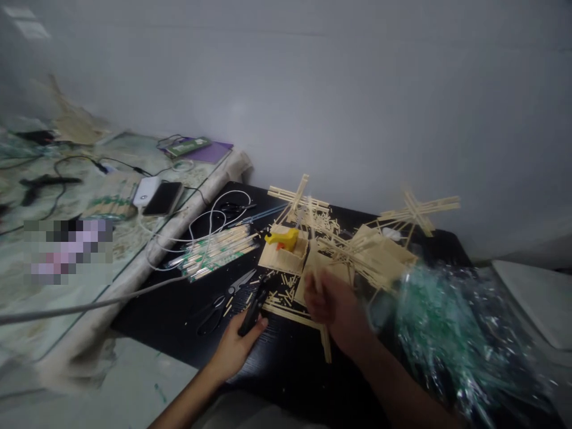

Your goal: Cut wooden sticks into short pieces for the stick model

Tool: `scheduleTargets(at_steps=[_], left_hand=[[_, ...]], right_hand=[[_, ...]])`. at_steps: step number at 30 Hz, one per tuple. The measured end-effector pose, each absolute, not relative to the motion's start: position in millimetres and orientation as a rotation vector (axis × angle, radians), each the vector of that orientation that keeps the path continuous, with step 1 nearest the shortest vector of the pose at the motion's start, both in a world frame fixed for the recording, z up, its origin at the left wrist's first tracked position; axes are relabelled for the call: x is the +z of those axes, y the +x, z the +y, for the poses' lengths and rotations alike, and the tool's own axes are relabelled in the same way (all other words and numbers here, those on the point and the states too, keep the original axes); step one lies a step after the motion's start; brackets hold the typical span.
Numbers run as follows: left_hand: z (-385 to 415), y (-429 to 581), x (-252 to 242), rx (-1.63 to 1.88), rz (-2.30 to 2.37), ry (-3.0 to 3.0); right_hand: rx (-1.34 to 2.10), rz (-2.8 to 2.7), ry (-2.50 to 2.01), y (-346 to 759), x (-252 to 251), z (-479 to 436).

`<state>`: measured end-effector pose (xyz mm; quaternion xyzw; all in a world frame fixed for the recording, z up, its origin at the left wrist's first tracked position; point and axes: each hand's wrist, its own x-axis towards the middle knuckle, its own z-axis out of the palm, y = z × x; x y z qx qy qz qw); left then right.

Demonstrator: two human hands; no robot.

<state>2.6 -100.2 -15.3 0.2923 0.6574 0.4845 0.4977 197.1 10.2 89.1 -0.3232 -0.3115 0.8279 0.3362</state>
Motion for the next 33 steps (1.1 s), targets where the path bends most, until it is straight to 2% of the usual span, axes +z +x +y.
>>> scheduleTargets(at_steps=[6,14,22,33], left_hand=[[-94,-33,17,0.924,1.715,1.258],[-86,-33,30,0.862,1.662,1.507],[-87,-25,18,0.670,1.619,1.833],[-86,-13,23,0.603,1.482,2.036]], right_hand=[[1.762,-1.353,-1.134,192,69,-24],[1.354,-1.545,-1.262,196,50,-47],[1.423,-1.526,-1.241,209,47,-55],[1.255,-1.705,-1.179,224,44,-53]])
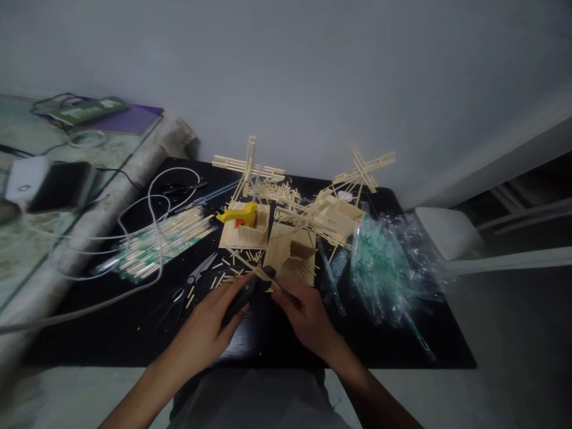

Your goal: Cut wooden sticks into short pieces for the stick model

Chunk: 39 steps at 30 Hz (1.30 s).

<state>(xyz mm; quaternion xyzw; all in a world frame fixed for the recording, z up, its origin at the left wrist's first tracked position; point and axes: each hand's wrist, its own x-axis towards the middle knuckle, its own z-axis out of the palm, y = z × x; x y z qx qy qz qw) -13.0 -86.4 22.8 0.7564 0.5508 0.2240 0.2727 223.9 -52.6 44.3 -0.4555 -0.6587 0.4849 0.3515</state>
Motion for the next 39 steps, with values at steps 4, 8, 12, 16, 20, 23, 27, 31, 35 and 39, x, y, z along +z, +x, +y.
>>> scheduleTargets(at_steps=[4,8,12,16,20,23,27,31,35,39], left_hand=[[-88,-7,25,0.599,1.440,2.040],[-90,-6,23,0.591,1.411,2.022],[-91,-4,19,0.606,1.430,1.981],[-92,-2,17,0.600,1.450,1.936],[-94,-4,9,0.587,1.466,1.916],[-96,-5,2,0.584,1.483,1.910],[-96,-6,-3,0.579,1.497,1.928],[-97,-5,-2,0.563,1.478,1.917],[-97,-2,1,0.568,1.470,1.904],[-97,2,10,0.586,1.460,1.909]], right_hand=[[1.253,-1.752,-1.163,227,39,-52],[1.231,-1.766,-1.140,228,36,-50],[1.216,-1.778,-1.125,227,34,-49],[1.185,-1.799,-1.165,225,30,-50],[1.181,-1.806,-1.191,224,25,-52],[1.158,-1.796,-1.203,223,21,-54],[1.163,-1.788,-1.216,223,18,-55],[1.171,-1.788,-1.242,223,19,-55],[1.177,-1.795,-1.253,225,23,-56],[1.174,-1.784,-1.299,225,30,-56]])
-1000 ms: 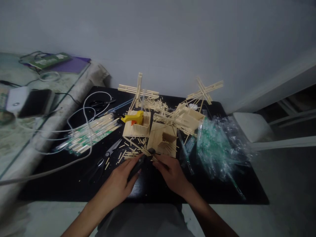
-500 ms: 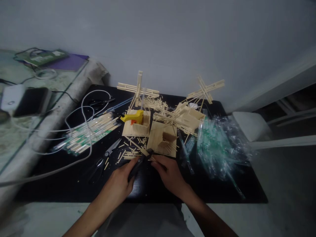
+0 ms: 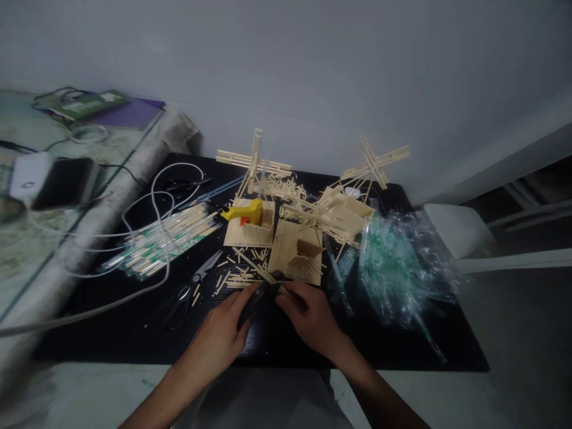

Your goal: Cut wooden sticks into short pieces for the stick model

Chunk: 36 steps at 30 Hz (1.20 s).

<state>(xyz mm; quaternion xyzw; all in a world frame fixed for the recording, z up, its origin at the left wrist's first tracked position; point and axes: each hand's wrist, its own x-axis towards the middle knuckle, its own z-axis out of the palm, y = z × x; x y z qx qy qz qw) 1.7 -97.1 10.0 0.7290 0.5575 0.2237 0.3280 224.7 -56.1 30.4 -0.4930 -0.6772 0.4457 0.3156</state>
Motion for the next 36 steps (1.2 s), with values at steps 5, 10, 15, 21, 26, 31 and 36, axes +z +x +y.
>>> scheduleTargets(at_steps=[5,10,15,21,26,31,36], left_hand=[[-95,7,22,0.603,1.449,1.894],[-95,12,28,0.575,1.460,1.813],[-94,6,29,0.642,1.526,1.864],[-80,-23,37,0.793,1.720,1.857],[-79,-40,36,0.811,1.739,1.904],[-87,-39,35,0.556,1.719,1.947],[-92,-42,36,0.288,1.676,2.023]], right_hand=[[1.162,-1.760,-1.308,221,35,-55],[1.047,-1.762,-1.347,213,35,-56],[0.911,-1.780,-1.601,210,28,-57],[0.779,-1.908,-1.704,221,20,-58],[0.781,-2.068,-1.421,222,1,-69],[0.726,-2.162,-1.276,215,-30,-82],[0.779,-2.079,-1.199,222,-22,-76]])
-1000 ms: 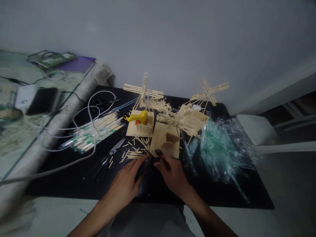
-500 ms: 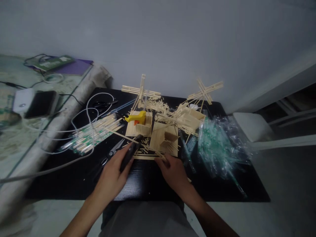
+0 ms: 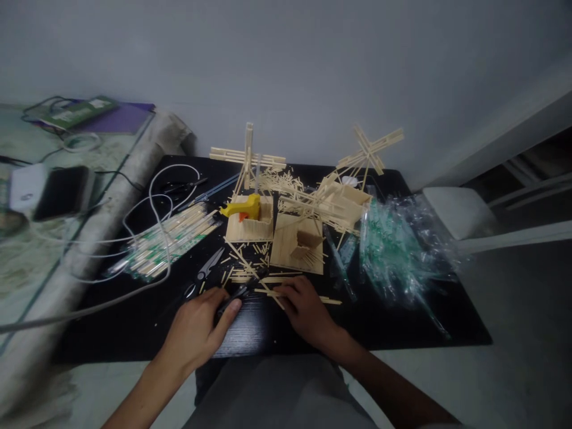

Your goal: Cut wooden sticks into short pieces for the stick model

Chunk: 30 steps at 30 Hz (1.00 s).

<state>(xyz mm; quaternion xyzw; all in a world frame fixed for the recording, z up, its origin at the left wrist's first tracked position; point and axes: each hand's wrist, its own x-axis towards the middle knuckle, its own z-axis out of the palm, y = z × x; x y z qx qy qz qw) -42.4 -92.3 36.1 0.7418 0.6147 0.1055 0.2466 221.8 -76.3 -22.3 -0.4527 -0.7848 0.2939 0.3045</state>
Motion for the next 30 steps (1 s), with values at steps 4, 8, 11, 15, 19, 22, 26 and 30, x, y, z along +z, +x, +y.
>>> scheduleTargets(at_steps=[4,8,11,15,19,22,26,30], left_hand=[[-92,-42,34,0.079,1.658,2.068],[-92,-35,34,0.007,1.552,2.101],[-93,-31,33,0.019,1.464,2.119],[-94,-29,29,0.038,1.416,2.132],[-95,-27,26,0.032,1.423,2.144],[-95,-26,26,0.038,1.439,2.140],[-93,-32,25,0.082,1.525,1.998],[-90,-34,21,0.386,1.581,1.665]], right_hand=[[1.188,-1.912,-1.066,236,16,-59],[1.701,-1.934,-0.754,242,46,-41],[1.745,-1.992,-0.718,239,51,-32],[1.723,-2.050,-0.740,235,44,-28],[1.711,-2.063,-0.768,236,40,-29],[1.709,-2.034,-0.791,239,40,-31],[1.735,-1.910,-0.916,244,45,-37],[1.750,-1.832,-0.983,245,49,-45]])
